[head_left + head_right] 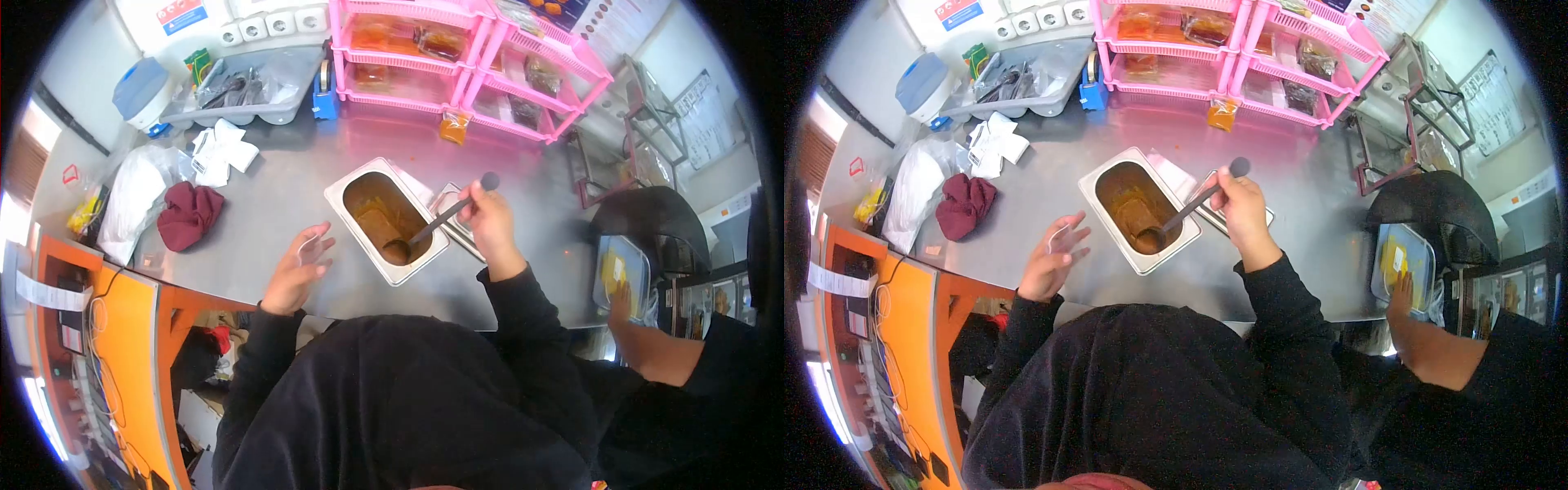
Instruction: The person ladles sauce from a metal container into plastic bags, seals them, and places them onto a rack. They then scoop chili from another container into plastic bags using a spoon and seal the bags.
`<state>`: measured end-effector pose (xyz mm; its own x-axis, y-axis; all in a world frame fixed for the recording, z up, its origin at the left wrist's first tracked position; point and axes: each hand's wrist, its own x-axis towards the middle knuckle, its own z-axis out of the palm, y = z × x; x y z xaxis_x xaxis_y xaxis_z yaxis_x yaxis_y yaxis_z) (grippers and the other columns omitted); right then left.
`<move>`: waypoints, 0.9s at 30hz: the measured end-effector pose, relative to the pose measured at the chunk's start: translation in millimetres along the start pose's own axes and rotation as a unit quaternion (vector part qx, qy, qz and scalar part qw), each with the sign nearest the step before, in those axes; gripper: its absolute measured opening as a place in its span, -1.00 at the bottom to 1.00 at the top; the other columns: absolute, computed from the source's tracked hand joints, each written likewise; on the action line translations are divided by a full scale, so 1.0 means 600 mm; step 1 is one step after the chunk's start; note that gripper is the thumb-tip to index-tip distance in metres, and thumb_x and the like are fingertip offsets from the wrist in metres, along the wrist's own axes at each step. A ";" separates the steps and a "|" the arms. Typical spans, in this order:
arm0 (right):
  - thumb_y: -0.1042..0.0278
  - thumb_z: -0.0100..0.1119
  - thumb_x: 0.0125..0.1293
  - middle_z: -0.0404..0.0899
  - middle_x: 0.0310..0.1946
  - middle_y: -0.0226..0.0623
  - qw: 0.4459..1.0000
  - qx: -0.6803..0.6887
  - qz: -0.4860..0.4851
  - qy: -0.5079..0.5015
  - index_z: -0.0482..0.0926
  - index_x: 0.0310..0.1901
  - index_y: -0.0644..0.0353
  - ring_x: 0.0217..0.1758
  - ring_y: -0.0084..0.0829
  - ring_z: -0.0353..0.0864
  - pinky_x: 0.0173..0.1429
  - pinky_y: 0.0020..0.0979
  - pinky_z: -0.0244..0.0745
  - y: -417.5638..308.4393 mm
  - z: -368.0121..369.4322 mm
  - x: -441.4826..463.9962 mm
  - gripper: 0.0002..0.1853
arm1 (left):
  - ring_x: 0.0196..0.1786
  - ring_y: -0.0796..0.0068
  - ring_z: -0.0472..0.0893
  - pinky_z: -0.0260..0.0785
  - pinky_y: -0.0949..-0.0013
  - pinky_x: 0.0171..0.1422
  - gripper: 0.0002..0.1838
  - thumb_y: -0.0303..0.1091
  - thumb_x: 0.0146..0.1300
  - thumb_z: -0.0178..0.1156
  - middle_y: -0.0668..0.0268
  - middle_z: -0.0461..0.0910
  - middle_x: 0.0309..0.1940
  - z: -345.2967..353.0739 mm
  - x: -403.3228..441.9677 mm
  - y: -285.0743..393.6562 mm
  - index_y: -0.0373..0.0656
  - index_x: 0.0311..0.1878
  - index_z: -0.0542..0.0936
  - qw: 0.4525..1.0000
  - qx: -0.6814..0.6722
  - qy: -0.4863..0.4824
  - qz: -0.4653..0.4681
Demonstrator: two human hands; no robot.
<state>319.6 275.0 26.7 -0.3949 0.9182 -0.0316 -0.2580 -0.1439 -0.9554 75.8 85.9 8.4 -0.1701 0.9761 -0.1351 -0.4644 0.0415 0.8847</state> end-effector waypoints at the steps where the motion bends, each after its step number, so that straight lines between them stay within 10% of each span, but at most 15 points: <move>1: 0.19 -0.08 0.30 0.36 -0.69 -0.42 0.999 0.035 0.005 0.029 0.48 -0.46 0.29 -0.63 -0.58 0.27 -0.47 -0.55 0.20 0.004 -0.006 0.001 -0.67 | 0.20 0.22 0.21 0.06 0.12 0.22 -0.30 -0.27 -0.15 0.22 0.31 0.24 0.11 0.002 0.012 -0.001 -0.08 0.15 0.24 0.999 -0.041 -0.022 -0.020; 11: 0.15 -0.12 0.32 0.25 -0.72 -0.47 0.960 0.238 -0.041 0.145 0.40 -0.43 0.16 -0.61 -0.53 0.27 -0.40 -0.41 0.32 -0.009 0.002 -0.015 -0.72 | 0.11 0.11 0.33 0.13 -0.03 0.20 -0.46 -0.10 0.03 0.05 0.29 0.32 0.10 -0.033 0.118 0.026 -0.12 0.09 0.33 0.965 -0.228 -0.114 -0.061; 14: 0.15 -0.11 0.32 0.25 -0.72 -0.48 0.953 0.254 -0.075 0.148 0.40 -0.44 0.14 -0.60 -0.55 0.26 -0.40 -0.43 0.27 -0.023 0.005 -0.014 -0.72 | 0.13 0.21 0.33 0.13 0.08 0.22 -0.48 -0.18 0.04 0.07 0.26 0.33 0.08 -0.023 0.121 0.044 -0.13 0.10 0.33 0.986 -0.144 0.015 -0.077; 17: 0.14 -0.09 0.31 0.25 -0.71 -0.48 0.946 0.267 -0.117 0.143 0.41 -0.45 0.14 -0.59 -0.56 0.25 -0.41 -0.44 0.23 -0.052 0.019 -0.016 -0.72 | 0.13 0.34 0.32 0.13 0.22 0.23 -0.46 -0.34 -0.01 0.15 0.26 0.33 0.06 -0.012 0.122 0.033 -0.15 0.11 0.32 0.986 0.127 0.051 0.100; 20: 0.14 -0.08 0.30 0.26 -0.71 -0.48 0.939 0.248 -0.177 0.157 0.42 -0.46 0.15 -0.59 -0.56 0.25 -0.41 -0.45 0.21 -0.109 0.053 -0.025 -0.71 | 0.10 0.43 0.33 0.14 0.32 0.21 -0.40 -0.49 -0.10 0.23 0.28 0.35 0.02 0.024 0.116 0.062 -0.19 0.11 0.31 0.915 0.317 -0.108 0.225; 27: 0.10 -0.11 0.32 0.32 -0.70 -0.38 0.930 0.137 -0.334 0.067 0.42 -0.43 0.23 -0.59 -0.55 0.27 -0.39 -0.50 0.23 -0.219 0.115 -0.058 -0.66 | 0.02 0.36 0.40 0.19 0.39 0.16 -0.36 -0.28 -0.14 0.33 0.18 0.42 -0.07 0.083 0.135 0.067 -0.31 0.05 0.34 0.936 0.246 -0.168 0.190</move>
<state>306.1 236.4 173.6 0.0437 0.8717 0.4881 -0.6282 0.4039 -0.6650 86.9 177.4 55.1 0.0794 0.9487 0.3060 0.0439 -0.3100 0.9497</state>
